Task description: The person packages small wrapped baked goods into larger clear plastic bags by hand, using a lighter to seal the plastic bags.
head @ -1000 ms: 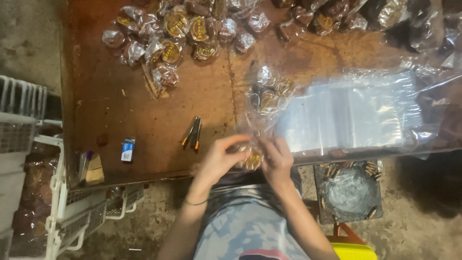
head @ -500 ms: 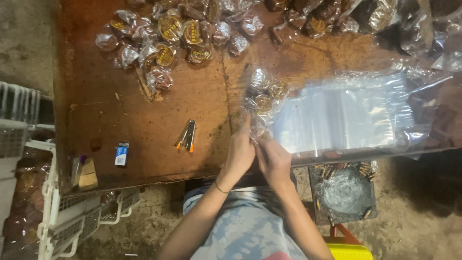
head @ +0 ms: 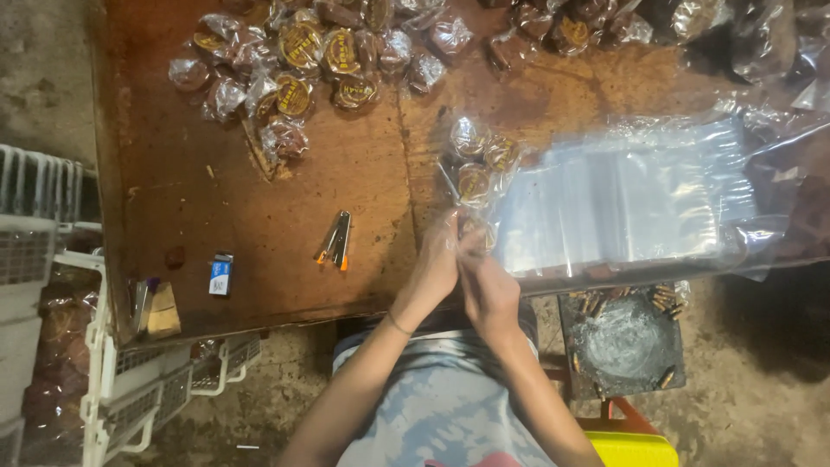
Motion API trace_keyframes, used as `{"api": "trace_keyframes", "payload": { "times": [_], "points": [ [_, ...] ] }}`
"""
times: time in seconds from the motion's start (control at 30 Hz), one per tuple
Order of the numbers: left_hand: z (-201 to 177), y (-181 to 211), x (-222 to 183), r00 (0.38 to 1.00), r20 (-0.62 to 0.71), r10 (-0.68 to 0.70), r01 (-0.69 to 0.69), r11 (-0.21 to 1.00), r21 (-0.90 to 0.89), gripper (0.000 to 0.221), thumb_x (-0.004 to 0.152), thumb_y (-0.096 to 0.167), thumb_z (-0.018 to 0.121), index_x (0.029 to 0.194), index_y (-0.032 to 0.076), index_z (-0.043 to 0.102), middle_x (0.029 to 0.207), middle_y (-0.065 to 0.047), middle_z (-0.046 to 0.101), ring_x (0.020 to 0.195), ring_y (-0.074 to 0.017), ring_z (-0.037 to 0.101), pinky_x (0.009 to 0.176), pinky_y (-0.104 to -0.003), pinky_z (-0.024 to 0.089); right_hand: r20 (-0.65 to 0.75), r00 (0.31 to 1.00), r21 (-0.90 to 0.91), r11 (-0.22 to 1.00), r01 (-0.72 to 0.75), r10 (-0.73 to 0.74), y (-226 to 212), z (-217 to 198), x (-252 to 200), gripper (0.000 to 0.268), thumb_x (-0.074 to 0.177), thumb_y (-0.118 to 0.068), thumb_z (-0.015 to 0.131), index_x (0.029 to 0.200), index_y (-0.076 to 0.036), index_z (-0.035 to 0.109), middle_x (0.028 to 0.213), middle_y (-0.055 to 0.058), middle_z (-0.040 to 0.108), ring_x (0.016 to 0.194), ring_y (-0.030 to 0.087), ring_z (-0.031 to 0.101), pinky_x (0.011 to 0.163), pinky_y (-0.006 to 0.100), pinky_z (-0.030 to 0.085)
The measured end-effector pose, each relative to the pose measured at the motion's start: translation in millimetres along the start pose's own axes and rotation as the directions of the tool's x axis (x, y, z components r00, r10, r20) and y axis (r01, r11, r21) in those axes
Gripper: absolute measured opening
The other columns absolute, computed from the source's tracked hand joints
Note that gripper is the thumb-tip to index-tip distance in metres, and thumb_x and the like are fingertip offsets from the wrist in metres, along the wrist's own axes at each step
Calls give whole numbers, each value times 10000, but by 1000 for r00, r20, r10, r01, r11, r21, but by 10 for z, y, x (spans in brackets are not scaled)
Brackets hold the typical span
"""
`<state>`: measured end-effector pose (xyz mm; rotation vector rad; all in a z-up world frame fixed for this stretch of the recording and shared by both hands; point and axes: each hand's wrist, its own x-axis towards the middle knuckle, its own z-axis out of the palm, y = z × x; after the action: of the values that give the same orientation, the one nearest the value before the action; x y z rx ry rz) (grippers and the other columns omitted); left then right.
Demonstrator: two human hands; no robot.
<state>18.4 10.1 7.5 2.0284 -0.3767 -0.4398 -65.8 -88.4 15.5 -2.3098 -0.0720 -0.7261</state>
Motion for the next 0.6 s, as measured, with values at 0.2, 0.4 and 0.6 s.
{"api": "trace_keyframes", "payload": {
  "times": [0.2, 0.4, 0.6],
  "points": [
    [125, 255, 164, 836, -188, -516, 375, 786, -492, 630, 886, 539, 717, 1256, 65, 527, 1251, -218, 655, 1215, -365, 632, 1046, -440, 487, 27, 999, 27, 999, -21, 20, 99, 10, -91, 171, 902, 0, 709, 1046, -89, 733, 789, 59, 679, 710, 282, 708, 642, 389, 569],
    [475, -269, 288, 860, -83, -504, 401, 767, -501, 586, 799, 655, 770, 1039, 159, 568, 979, -134, 671, 864, -278, 710, 726, -364, 579, 63, 998, 14, 1000, -6, 5, 229, 53, -210, 170, 874, 24, 710, 1023, -58, 704, 769, 89, 639, 706, 306, 688, 625, 406, 557],
    [329, -218, 295, 898, -172, -404, 305, 856, -418, 361, 781, 333, 853, 910, 93, 616, 642, -88, 681, 602, -191, 712, 415, -240, 532, 11, 1000, 21, 1000, -17, 17, 75, 28, -155, 104, 909, 24, 697, 978, -53, 692, 735, 69, 616, 653, 295, 666, 610, 373, 535]
  ]
}}
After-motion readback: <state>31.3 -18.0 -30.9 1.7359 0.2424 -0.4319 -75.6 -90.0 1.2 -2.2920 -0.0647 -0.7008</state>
